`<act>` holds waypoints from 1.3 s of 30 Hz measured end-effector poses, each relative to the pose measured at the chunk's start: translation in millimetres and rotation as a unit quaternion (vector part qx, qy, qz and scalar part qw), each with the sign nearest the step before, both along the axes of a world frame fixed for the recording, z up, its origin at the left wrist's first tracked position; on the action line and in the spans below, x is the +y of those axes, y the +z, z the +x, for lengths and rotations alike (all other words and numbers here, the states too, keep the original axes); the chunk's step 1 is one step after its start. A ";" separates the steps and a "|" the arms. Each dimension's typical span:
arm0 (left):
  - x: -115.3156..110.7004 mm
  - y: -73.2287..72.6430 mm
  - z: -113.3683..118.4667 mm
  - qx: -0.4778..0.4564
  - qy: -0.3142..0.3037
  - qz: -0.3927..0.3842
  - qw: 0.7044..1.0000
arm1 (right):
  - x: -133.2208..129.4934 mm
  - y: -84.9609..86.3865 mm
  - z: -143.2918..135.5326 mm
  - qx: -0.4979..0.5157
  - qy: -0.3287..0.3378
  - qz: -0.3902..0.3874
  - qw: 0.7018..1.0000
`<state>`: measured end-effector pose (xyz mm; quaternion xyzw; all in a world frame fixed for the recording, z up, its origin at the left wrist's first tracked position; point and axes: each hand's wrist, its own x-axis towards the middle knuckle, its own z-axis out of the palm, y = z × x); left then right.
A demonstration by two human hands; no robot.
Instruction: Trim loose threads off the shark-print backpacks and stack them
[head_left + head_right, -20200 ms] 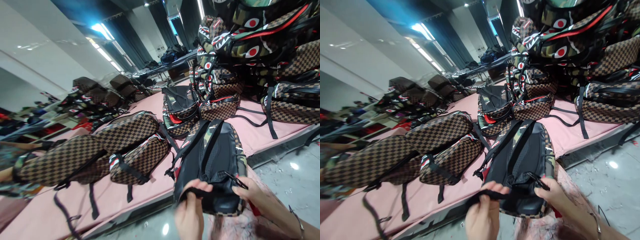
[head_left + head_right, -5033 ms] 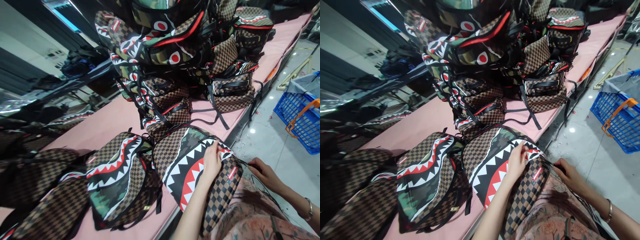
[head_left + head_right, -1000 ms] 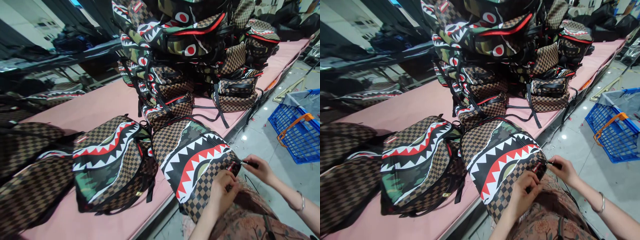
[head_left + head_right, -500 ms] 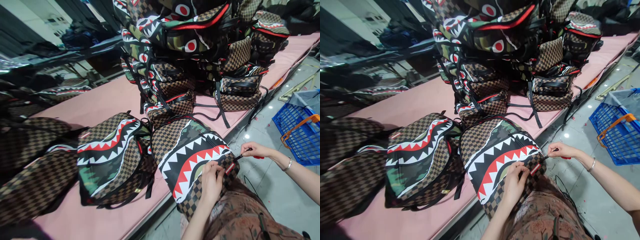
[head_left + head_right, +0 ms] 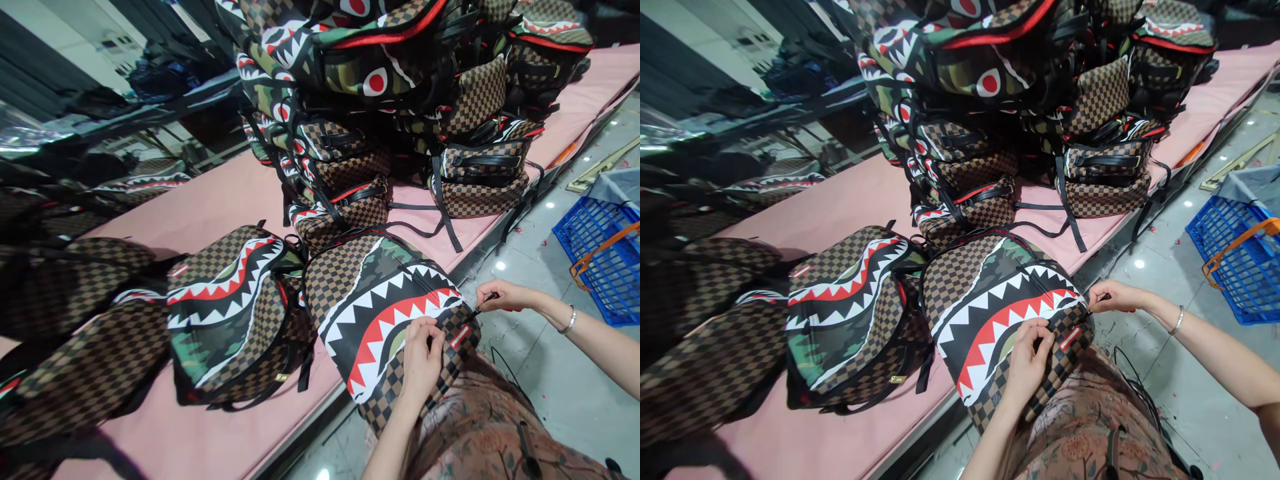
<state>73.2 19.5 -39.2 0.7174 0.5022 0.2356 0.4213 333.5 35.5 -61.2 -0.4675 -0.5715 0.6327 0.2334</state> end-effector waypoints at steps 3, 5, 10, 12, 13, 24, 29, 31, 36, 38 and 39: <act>0.5 2.8 0.6 0.027 -0.003 -0.001 1.000 | 0.9 1.5 5.8 0.001 0.007 0.001 1.000; 0.1 3.5 3.7 0.044 -0.016 0.007 0.999 | 1.6 1.5 6.7 0.001 0.016 0.001 1.000; -1.8 2.6 11.0 0.048 -0.031 0.021 0.998 | 4.9 -4.2 0.0 0.006 0.042 0.005 0.999; -2.2 2.0 11.2 0.045 -0.032 0.018 0.998 | 6.2 -6.1 -2.9 0.006 0.046 0.012 0.999; -2.2 1.6 11.0 0.045 -0.033 0.015 0.998 | 6.6 -6.3 -4.0 0.005 0.047 0.016 0.999; 0.0 0.1 9.0 0.034 -0.043 0.011 0.998 | -1.6 -6.5 -11.9 0.022 0.047 0.030 0.998; -0.5 -0.8 8.6 0.034 -0.047 0.013 0.998 | -2.4 -8.1 -6.6 0.024 0.039 0.026 0.999; -0.3 -1.2 8.8 0.033 -0.047 0.015 0.998 | -1.5 -6.6 -2.8 0.021 0.040 0.024 0.999; 0.7 -1.0 9.6 0.033 -0.047 0.017 0.998 | 1.2 -3.3 -5.7 0.012 0.055 0.038 0.998; 0.9 -0.7 9.6 0.034 -0.051 0.017 0.998 | 1.4 -2.7 -11.7 0.012 0.065 0.046 0.997; 1.0 -0.6 9.6 0.035 -0.052 0.016 0.998 | 1.1 -2.5 -14.9 0.012 0.070 0.050 0.996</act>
